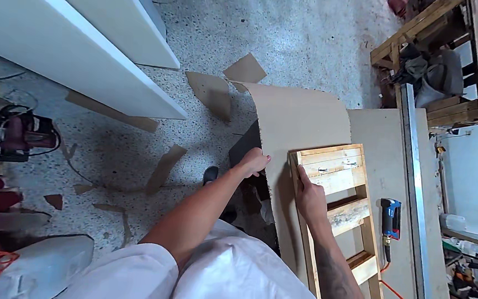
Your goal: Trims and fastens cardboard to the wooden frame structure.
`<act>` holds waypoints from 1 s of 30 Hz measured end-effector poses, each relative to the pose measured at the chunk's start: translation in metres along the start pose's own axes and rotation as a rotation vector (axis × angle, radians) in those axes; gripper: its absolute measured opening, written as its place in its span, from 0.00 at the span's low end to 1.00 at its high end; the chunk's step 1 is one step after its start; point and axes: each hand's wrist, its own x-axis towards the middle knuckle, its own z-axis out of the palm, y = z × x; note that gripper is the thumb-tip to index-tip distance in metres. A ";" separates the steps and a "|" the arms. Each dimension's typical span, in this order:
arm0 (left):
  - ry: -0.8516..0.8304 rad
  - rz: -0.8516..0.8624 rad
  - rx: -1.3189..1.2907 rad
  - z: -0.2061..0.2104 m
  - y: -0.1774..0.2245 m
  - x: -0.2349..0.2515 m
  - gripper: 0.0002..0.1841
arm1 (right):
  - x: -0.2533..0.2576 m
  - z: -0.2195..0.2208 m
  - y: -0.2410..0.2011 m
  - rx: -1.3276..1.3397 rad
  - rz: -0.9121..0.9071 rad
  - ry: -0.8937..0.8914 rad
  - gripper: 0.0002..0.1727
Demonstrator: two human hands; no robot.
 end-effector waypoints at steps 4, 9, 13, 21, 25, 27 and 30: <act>0.012 -0.012 0.067 -0.002 0.000 0.005 0.26 | 0.018 0.004 -0.015 -0.060 0.080 -0.077 0.32; 0.066 -0.012 0.104 0.002 -0.002 0.007 0.26 | 0.022 0.003 -0.005 -0.188 0.113 -0.198 0.35; 0.127 -0.009 0.099 0.004 -0.003 0.008 0.24 | -0.005 0.006 0.007 -0.239 0.122 -0.242 0.38; 0.166 -0.018 0.023 0.013 0.001 0.004 0.24 | -0.117 0.050 0.073 -0.139 0.132 -0.176 0.39; 0.142 -0.052 -0.056 0.017 0.012 -0.010 0.25 | -0.183 0.072 0.112 0.012 0.092 0.075 0.29; 0.138 -0.042 -0.097 0.020 0.024 -0.023 0.24 | -0.204 0.077 0.120 0.078 0.105 0.285 0.27; 0.134 -0.027 -0.131 0.028 0.036 -0.040 0.22 | -0.218 0.082 0.118 0.139 0.270 0.498 0.29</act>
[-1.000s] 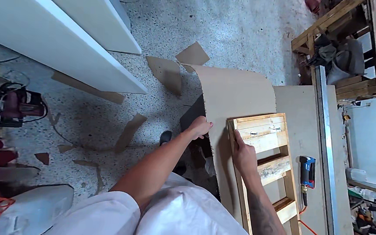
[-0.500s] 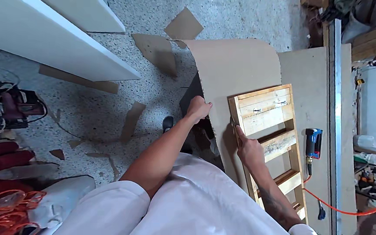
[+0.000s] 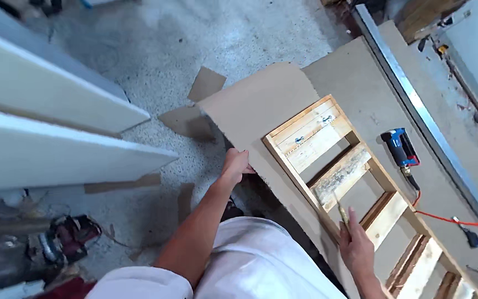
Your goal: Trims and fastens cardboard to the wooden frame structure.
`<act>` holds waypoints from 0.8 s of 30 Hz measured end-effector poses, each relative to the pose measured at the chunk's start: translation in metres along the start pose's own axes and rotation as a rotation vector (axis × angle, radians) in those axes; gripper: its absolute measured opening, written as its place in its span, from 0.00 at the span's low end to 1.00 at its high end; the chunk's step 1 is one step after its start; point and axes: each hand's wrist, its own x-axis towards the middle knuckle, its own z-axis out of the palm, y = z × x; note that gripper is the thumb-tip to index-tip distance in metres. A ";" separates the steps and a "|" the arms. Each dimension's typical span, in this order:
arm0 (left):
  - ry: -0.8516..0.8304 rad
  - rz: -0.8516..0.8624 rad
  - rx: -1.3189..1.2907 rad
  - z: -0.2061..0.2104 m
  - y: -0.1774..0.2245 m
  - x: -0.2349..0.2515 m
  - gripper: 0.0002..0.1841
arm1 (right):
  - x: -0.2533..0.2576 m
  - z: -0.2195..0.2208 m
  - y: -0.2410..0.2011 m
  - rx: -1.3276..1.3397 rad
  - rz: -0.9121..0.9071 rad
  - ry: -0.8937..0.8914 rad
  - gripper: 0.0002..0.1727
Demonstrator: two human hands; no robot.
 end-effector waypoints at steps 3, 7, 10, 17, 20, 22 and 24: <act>0.010 0.033 0.015 0.002 0.001 -0.005 0.21 | -0.010 0.007 -0.006 0.046 0.151 0.141 0.27; 0.055 0.080 0.079 0.003 -0.021 0.014 0.21 | -0.027 0.018 -0.018 0.131 0.266 0.212 0.25; 0.113 0.042 0.070 0.010 -0.013 0.012 0.21 | -0.033 0.023 -0.025 0.190 0.303 0.209 0.25; 0.056 0.112 0.081 0.005 -0.001 -0.001 0.21 | -0.013 0.016 -0.035 0.322 0.252 0.147 0.24; -0.026 0.124 -0.039 -0.027 -0.021 0.032 0.19 | 0.012 0.016 -0.048 0.391 0.243 0.027 0.27; -0.045 0.125 -0.204 -0.049 -0.012 0.054 0.27 | 0.033 0.010 -0.064 0.424 0.251 -0.053 0.31; -0.048 0.115 -0.328 -0.069 0.014 0.080 0.33 | 0.062 0.003 -0.086 0.487 0.249 -0.099 0.34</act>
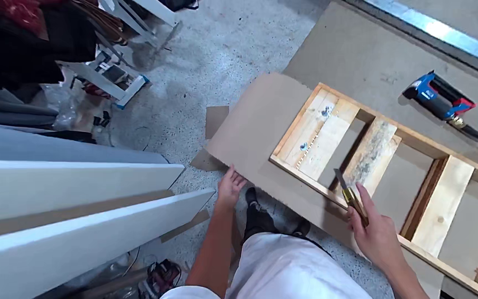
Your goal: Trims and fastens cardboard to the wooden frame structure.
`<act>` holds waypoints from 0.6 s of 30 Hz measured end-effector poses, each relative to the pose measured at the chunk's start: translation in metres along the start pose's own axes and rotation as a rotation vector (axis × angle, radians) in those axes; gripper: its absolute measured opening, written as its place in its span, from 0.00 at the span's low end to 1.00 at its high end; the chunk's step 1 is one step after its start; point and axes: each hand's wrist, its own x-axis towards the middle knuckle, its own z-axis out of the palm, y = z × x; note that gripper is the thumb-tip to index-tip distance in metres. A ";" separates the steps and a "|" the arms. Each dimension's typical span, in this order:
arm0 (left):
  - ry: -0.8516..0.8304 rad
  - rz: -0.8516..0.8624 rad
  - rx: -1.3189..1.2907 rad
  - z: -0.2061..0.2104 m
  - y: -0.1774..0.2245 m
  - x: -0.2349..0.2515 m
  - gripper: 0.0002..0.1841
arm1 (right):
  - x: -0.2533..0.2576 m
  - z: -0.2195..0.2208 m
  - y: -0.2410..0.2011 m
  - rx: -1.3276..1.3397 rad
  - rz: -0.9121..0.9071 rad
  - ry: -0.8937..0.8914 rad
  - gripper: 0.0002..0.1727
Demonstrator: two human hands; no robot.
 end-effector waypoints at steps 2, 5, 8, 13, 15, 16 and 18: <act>-0.015 0.015 -0.032 -0.007 0.031 0.029 0.35 | 0.024 0.010 -0.037 0.107 0.040 -0.068 0.32; -0.145 0.002 0.009 -0.013 0.064 0.065 0.33 | 0.069 0.033 -0.101 0.214 0.226 -0.149 0.29; -0.154 -0.141 0.061 -0.014 0.086 0.098 0.28 | 0.145 0.053 -0.154 -0.030 0.299 -0.010 0.26; -0.252 -0.383 0.009 -0.033 0.104 0.118 0.24 | 0.315 0.067 -0.174 -0.463 0.405 0.068 0.17; -0.278 -0.432 -0.015 -0.041 0.109 0.124 0.23 | 0.372 0.074 -0.163 -0.521 0.499 -0.013 0.12; -0.283 -0.456 -0.026 -0.043 0.112 0.126 0.23 | 0.392 0.079 -0.159 -0.527 0.559 -0.039 0.10; -0.272 -0.508 -0.039 -0.043 0.117 0.130 0.22 | 0.418 0.088 -0.158 -0.523 0.705 -0.065 0.09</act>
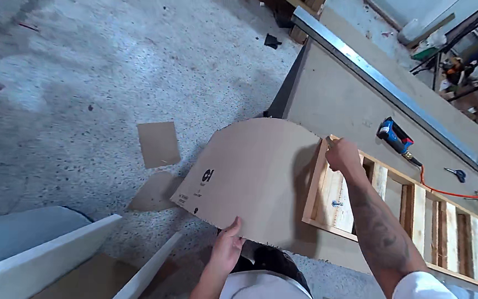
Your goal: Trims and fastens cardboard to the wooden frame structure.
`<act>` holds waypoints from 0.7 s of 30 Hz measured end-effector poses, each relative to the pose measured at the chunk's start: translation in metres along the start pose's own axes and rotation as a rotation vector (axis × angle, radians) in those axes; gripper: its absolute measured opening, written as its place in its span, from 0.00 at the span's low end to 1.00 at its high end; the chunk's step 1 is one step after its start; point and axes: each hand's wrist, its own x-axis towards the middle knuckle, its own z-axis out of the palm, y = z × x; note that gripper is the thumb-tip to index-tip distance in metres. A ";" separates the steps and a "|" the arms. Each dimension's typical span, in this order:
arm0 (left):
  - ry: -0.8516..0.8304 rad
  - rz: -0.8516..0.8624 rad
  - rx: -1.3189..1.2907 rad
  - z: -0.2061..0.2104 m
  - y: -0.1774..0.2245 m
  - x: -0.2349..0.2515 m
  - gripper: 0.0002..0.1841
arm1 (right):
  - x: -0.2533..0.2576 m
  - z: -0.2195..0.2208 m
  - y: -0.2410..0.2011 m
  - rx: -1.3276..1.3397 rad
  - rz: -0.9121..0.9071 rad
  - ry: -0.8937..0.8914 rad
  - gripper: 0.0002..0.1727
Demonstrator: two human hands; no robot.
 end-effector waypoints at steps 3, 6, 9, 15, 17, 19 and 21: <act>0.029 -0.086 -0.035 -0.001 0.004 0.001 0.22 | 0.005 0.003 -0.020 0.024 0.118 -0.032 0.08; 0.036 -0.141 -0.047 -0.001 0.008 0.001 0.23 | 0.004 0.004 -0.026 -0.032 0.113 -0.020 0.09; 0.011 -0.165 -0.033 -0.005 0.012 0.000 0.22 | 0.005 0.003 -0.024 -0.066 0.073 -0.012 0.09; -0.013 -0.161 0.028 -0.006 0.015 0.000 0.22 | 0.020 -0.002 -0.039 -0.070 0.156 -0.077 0.17; -0.012 -0.145 0.036 -0.008 0.013 -0.002 0.23 | 0.022 0.000 -0.036 -0.091 0.163 -0.099 0.19; 0.006 -0.145 0.010 -0.007 0.013 -0.001 0.25 | 0.013 0.004 -0.031 -0.104 0.163 -0.135 0.18; 0.020 -0.153 -0.011 -0.006 0.015 -0.001 0.27 | -0.010 0.010 -0.027 -0.100 0.165 -0.161 0.19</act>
